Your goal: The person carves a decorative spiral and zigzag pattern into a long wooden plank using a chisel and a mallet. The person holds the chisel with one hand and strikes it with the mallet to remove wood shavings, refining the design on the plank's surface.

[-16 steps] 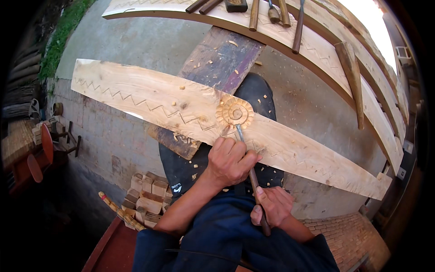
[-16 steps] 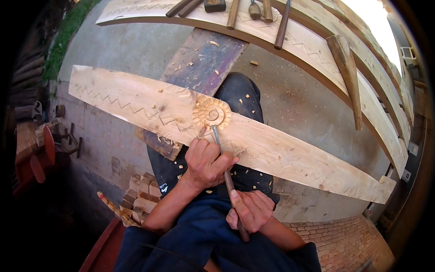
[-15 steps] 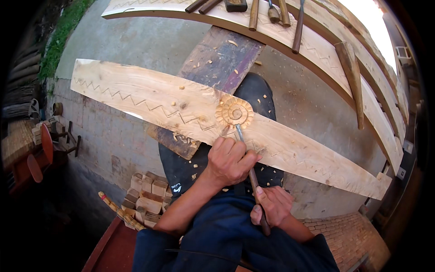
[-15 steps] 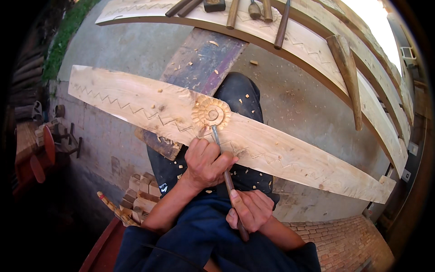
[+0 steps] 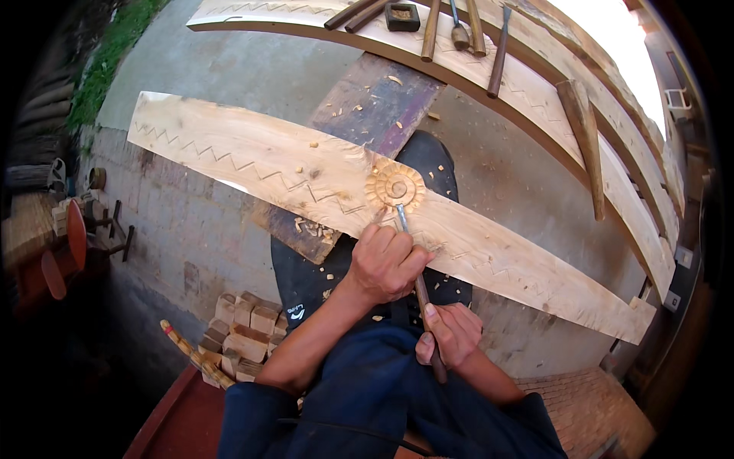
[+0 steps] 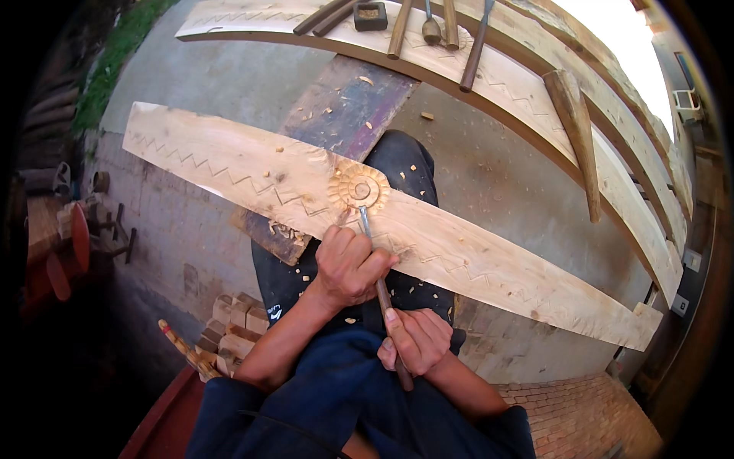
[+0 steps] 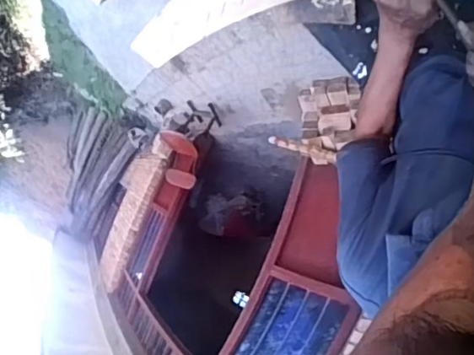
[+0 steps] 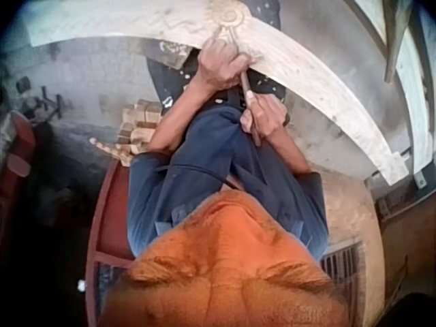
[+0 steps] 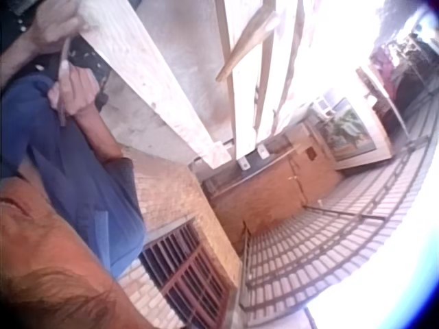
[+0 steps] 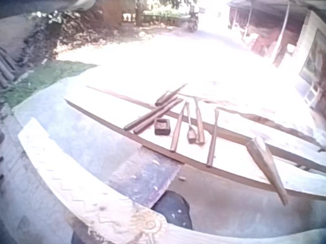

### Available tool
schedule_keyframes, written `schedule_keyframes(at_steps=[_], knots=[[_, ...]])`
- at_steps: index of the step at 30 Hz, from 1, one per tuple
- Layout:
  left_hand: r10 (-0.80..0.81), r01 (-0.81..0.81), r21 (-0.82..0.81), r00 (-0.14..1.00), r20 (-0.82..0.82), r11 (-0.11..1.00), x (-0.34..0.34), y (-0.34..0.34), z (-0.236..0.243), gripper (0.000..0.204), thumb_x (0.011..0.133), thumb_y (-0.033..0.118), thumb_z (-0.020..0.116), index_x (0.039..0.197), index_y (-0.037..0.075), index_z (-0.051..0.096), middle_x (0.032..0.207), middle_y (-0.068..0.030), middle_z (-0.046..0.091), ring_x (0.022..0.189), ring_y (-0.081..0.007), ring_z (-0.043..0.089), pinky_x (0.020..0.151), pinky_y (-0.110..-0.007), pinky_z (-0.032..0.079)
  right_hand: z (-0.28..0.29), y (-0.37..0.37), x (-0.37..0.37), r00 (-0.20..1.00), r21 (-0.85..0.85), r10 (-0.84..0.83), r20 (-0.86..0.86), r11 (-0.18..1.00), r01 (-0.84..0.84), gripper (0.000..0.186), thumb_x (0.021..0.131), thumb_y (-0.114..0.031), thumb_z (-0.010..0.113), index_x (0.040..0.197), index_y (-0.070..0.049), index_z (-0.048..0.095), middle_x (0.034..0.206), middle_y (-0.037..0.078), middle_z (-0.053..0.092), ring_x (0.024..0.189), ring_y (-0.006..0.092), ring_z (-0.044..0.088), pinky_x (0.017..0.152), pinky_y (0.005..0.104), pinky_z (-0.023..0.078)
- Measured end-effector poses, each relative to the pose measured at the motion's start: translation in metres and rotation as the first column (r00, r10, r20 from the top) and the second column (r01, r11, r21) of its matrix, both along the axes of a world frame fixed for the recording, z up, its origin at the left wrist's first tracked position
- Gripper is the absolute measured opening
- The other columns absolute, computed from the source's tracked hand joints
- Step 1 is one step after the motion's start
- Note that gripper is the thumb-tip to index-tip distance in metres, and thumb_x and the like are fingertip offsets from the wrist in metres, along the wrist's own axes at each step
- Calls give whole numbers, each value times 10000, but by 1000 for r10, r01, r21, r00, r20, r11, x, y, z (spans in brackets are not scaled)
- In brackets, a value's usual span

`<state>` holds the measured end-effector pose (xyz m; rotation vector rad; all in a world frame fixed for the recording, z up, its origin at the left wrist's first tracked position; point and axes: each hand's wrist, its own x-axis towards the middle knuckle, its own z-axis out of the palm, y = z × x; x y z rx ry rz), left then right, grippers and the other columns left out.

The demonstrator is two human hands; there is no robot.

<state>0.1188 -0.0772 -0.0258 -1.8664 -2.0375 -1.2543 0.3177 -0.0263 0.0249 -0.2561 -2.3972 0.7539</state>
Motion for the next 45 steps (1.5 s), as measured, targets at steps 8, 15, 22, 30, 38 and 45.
schedule_keyframes(at_steps=[8,15,22,30,38,45], knots=[[67,-68,-12,997,-25,998,1,0,2,286,894,261,826,785,109,610,721,-49,378,635,-258,434,593,-416,339,-10,-5,-6,999,-17,-28,-40,999,28,431,881,-60,629,1272,120,640,866,203,733,649,295,704,578,391,567],[50,-51,33,999,14,998,7,-4,4,277,914,342,824,860,120,668,725,-40,388,640,-262,460,589,-414,362,19,-5,7,999,-36,-26,42,999,27,502,912,-86,588,1375,110,604,814,162,748,637,277,723,571,401,554],[64,-64,23,998,-3,998,3,-3,11,282,951,311,787,828,119,622,730,-32,368,646,-230,459,602,-394,357,18,-7,4,996,-33,-49,77,998,51,485,935,-111,613,1374,96,604,824,157,752,633,282,707,574,393,550],[52,-52,-2,998,25,999,3,-3,12,272,945,315,795,846,112,645,736,-48,386,653,-255,465,595,-409,360,23,-9,-2,994,-54,-78,78,995,82,450,934,-110,609,1332,100,626,806,146,753,597,271,693,557,396,545],[51,-50,-31,997,50,998,1,-4,10,273,949,287,789,817,108,631,731,-60,388,648,-269,457,588,-422,347,17,-16,-6,993,-54,-68,99,996,74,482,870,-76,616,1310,121,628,802,151,729,574,279,657,531,411,518],[89,-89,-46,996,-13,995,3,-1,4,279,939,277,780,803,115,598,735,-51,398,652,-256,466,596,-416,349,-4,-9,-14,996,-16,-83,-39,997,82,405,894,-68,608,1253,116,637,756,163,696,558,262,648,508,373,510]])
